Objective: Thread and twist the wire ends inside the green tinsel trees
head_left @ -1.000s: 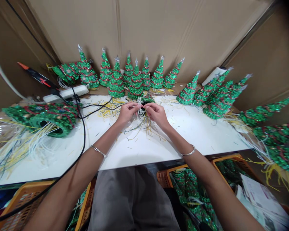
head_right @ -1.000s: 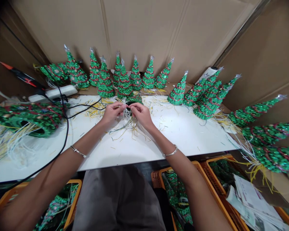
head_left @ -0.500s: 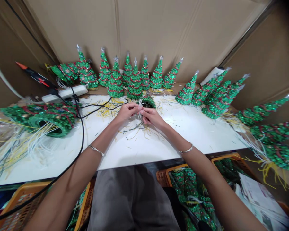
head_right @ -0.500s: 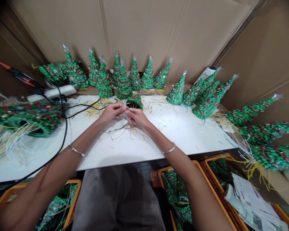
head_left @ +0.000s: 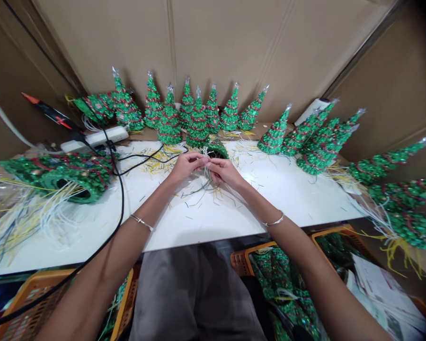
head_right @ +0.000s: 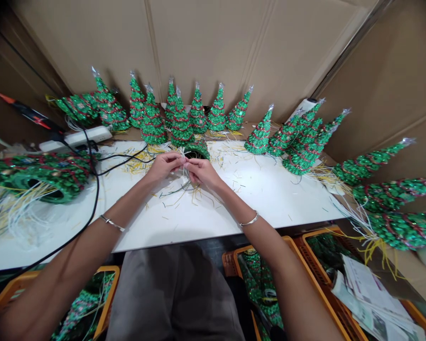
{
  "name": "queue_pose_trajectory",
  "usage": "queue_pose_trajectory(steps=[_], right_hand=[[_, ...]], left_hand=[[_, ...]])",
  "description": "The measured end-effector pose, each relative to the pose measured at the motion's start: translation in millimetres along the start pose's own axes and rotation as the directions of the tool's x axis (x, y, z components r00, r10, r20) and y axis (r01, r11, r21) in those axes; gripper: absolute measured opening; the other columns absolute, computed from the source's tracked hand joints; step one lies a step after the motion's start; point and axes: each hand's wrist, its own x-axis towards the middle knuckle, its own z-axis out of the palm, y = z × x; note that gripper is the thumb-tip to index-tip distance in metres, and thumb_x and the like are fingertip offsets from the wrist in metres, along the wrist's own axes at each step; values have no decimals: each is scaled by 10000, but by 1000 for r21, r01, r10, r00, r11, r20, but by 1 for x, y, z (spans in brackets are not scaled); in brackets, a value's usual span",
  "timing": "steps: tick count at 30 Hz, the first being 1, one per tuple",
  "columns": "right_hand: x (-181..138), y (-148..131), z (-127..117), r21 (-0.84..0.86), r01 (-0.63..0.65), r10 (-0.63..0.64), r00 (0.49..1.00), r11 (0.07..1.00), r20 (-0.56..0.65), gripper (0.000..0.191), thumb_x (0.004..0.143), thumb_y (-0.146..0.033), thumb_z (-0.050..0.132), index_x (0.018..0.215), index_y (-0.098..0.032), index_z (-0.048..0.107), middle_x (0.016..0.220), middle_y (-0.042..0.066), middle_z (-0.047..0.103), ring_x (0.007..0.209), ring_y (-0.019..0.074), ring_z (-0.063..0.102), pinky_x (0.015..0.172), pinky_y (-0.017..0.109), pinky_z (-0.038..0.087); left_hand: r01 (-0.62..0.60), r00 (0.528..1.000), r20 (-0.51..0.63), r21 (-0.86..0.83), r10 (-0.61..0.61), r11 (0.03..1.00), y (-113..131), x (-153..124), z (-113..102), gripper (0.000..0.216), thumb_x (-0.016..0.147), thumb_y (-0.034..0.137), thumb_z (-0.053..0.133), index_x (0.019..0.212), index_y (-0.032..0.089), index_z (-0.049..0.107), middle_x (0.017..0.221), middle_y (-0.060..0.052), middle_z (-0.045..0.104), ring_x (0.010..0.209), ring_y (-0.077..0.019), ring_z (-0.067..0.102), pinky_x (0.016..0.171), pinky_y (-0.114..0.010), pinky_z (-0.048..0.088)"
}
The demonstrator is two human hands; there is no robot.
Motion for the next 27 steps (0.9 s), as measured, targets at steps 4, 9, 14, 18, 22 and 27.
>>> queue_pose_trajectory(steps=[4, 9, 14, 18, 22, 27], right_hand=[[-1, -10, -5, -4, 161, -158, 960, 987, -233, 342, 829, -505, 632, 926, -179, 662, 426, -64, 491, 346, 59, 300, 370, 219, 184], [2, -14, -26, 3, 376, -310, 768, 926, -560, 231, 883, -372, 482, 874, -199, 636, 551, -34, 519, 411, 74, 334, 391, 216, 204], [5, -9, -34, -83, 393, -341, 650, 916, -679, 195, 804, -230, 403, 615, -204, 446, 678, 18, 589, 543, 96, 490, 476, 210, 346], [4, -9, -40, -212, 334, -391, 686, 918, -614, 172, 680, -146, 376, 523, -209, 403, 523, 6, 519, 535, 116, 495, 524, 231, 364], [-5, -24, -48, -479, 88, -220, 949, 873, -227, 178, 658, -159, 430, 541, -176, 563, 505, 5, 567, 488, 112, 456, 522, 250, 331], [-20, -44, -49, -846, -101, 74, 995, 524, -72, 222, 757, -287, 534, 753, -177, 727, 499, -10, 597, 521, 119, 496, 558, 255, 312]], left_hand=[[3, 995, -100, -34, -6, 999, 0, 0, 0, 333, 674, 472, 800, 754, 153, 747, 768, -17, 611, 507, -54, 464, 461, -230, 297], [74, 977, -192, -104, -93, 992, -2, 1, -4, 346, 641, 477, 824, 766, 163, 752, 648, -1, 599, 496, -60, 438, 453, -230, 264], [105, 971, -205, -109, -126, 989, -4, 0, -7, 338, 665, 479, 813, 812, 178, 770, 533, 29, 525, 468, -56, 405, 441, -220, 255], [98, 970, -211, -124, -123, 987, -2, 0, -6, 370, 633, 495, 833, 810, 176, 771, 557, 18, 552, 486, -61, 438, 440, -213, 278], [96, 967, -221, -138, -125, 986, -3, 0, -6, 378, 618, 505, 838, 794, 178, 765, 583, 15, 583, 473, -48, 443, 433, -206, 274], [96, 969, -214, -146, -126, 985, -7, 1, -7, 358, 634, 490, 829, 806, 183, 765, 610, 12, 606, 473, -44, 457, 436, -203, 289]])
